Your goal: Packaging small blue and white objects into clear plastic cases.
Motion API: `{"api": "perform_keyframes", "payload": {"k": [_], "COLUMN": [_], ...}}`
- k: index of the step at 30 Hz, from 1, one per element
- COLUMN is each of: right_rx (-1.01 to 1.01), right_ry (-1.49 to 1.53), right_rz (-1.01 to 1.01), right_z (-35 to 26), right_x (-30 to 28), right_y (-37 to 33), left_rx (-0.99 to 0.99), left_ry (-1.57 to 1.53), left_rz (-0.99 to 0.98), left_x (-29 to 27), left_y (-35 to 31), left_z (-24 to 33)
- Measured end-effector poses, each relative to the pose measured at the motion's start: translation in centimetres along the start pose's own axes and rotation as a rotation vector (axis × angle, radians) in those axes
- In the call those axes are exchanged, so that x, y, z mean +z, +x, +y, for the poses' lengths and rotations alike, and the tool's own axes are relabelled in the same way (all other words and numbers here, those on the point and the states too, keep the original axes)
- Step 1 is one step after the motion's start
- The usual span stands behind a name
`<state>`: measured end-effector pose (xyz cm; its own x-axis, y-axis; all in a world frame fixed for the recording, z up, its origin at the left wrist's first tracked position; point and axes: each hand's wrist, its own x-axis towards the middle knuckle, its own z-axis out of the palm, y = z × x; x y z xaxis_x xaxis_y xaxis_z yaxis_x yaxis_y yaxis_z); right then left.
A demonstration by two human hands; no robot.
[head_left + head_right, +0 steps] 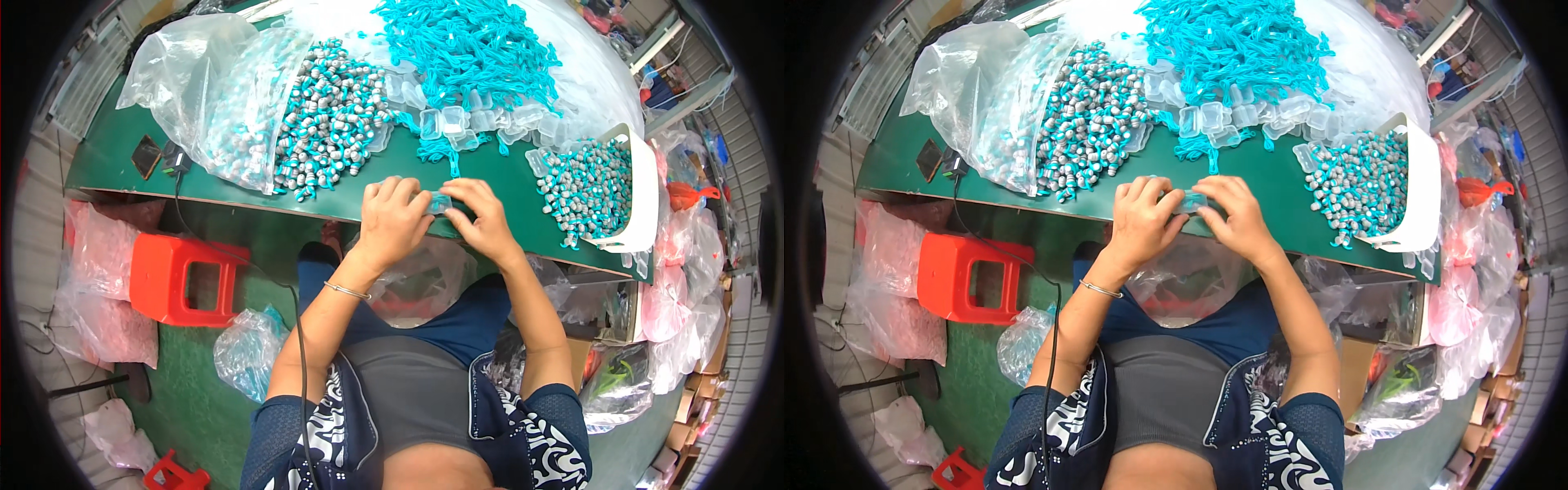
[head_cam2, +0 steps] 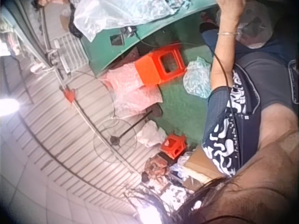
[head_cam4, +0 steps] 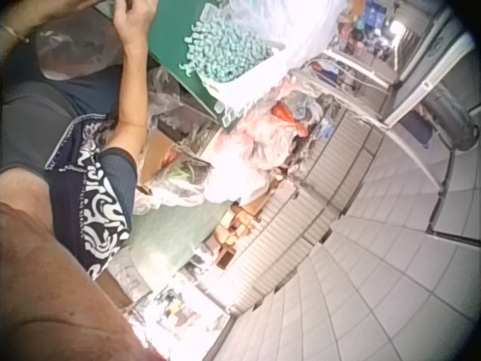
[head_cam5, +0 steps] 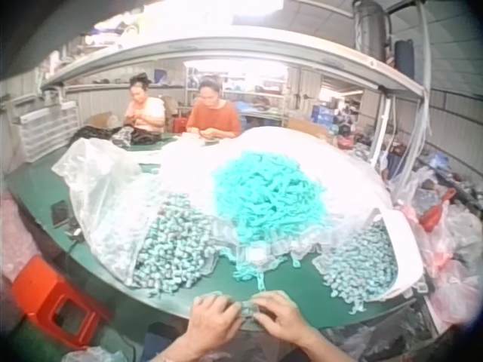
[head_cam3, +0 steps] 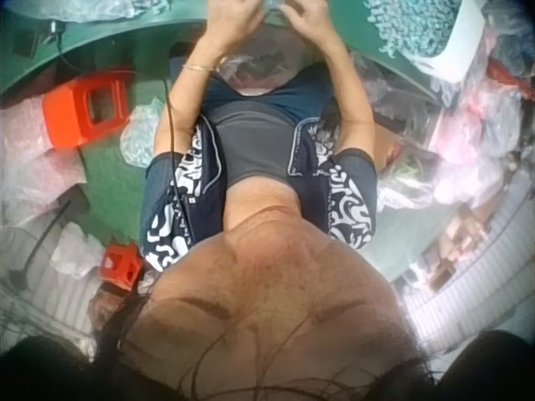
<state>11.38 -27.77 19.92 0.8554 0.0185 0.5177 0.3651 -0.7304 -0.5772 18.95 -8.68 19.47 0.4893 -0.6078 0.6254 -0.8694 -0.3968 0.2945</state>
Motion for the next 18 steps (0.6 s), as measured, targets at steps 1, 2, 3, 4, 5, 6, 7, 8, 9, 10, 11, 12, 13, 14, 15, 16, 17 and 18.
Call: {"api": "perform_keyframes", "payload": {"k": [1, 2, 3, 4, 5, 6, 7, 8, 9, 10, 11, 12, 13, 14, 15, 16, 17, 18], "right_rx": [0.005, 0.011, -0.007, -0.043, -0.038, -0.030, -0.049, -0.067, -0.086, -0.105, -0.124, -0.144, -0.169, -0.184, -0.200, -0.216, -0.249, -0.260], "right_ry": [-0.023, -0.046, -0.125, -0.225, -0.333, -0.445, -0.499, -0.554, -0.607, -0.653, -0.700, -0.745, -0.755, -0.727, -0.700, -0.674, -0.680, -0.683], "right_rz": [0.033, 0.066, 0.136, 0.157, 0.189, 0.224, 0.245, 0.267, 0.288, 0.241, 0.194, 0.145, 0.163, 0.182, 0.195, 0.209, 0.231, 0.229], "right_z": [0.3, 0.6, 1.4, 2.5, 3.1, 3.5, 3.8, 4.2, 4.8, 5.5, 6.4, 6.7, 6.8, 7.1, 7.3, 7.4, 7.4, 7.3], "right_x": [-0.3, -0.3, -0.4, -0.5, -0.4, -0.3, 0.1, 0.6, 1.1, 1.2, 1.2, 1.2, 1.2, 1.1, 0.9, 0.9, 0.8, 0.7], "right_y": [0.5, 1.2, 1.8, 2.8, 3.6, 4.4, 5.4, 6.3, 7.2, 7.7, 8.0, 8.3, 8.4, 8.4, 8.3, 8.3, 8.2, 7.9], "left_rx": [-0.010, -0.021, -0.019, -0.021, -0.022, -0.009, 0.000, 0.010, 0.006, 0.003, 0.002, -0.006, -0.014, -0.020, -0.018, -0.016, -0.012, -0.007], "left_ry": [-0.001, -0.001, 0.005, 0.013, 0.020, 0.027, 0.042, 0.057, 0.043, 0.029, 0.015, -0.004, -0.024, -0.045, -0.058, -0.072, -0.086, -0.099], "left_rz": [0.008, 0.016, 0.018, 0.020, 0.023, 0.014, 0.008, 0.003, 0.000, -0.005, -0.011, -0.014, -0.018, -0.023, -0.022, -0.022, -0.022, -0.004], "left_x": [-0.4, -0.7, -0.4, -0.3, -0.1, 0.6, 1.2, 1.6, 1.6, 1.3, 1.1, 0.9, 0.5, 0.2, 0.0, -0.2, -0.3, -0.4], "left_y": [0.2, 0.3, 0.4, 0.5, 0.5, 0.3, 0.0, -0.3, -0.3, -0.3, -0.3, -0.2, -0.1, 0.0, -0.1, -0.1, -0.1, 0.0], "left_z": [0.2, 0.4, 0.5, 0.6, 0.6, 0.4, 0.0, -0.3, -0.5, -0.6, -0.7, -0.9, -1.2, -1.5, -1.8, -2.1, -2.3, -2.4]}}
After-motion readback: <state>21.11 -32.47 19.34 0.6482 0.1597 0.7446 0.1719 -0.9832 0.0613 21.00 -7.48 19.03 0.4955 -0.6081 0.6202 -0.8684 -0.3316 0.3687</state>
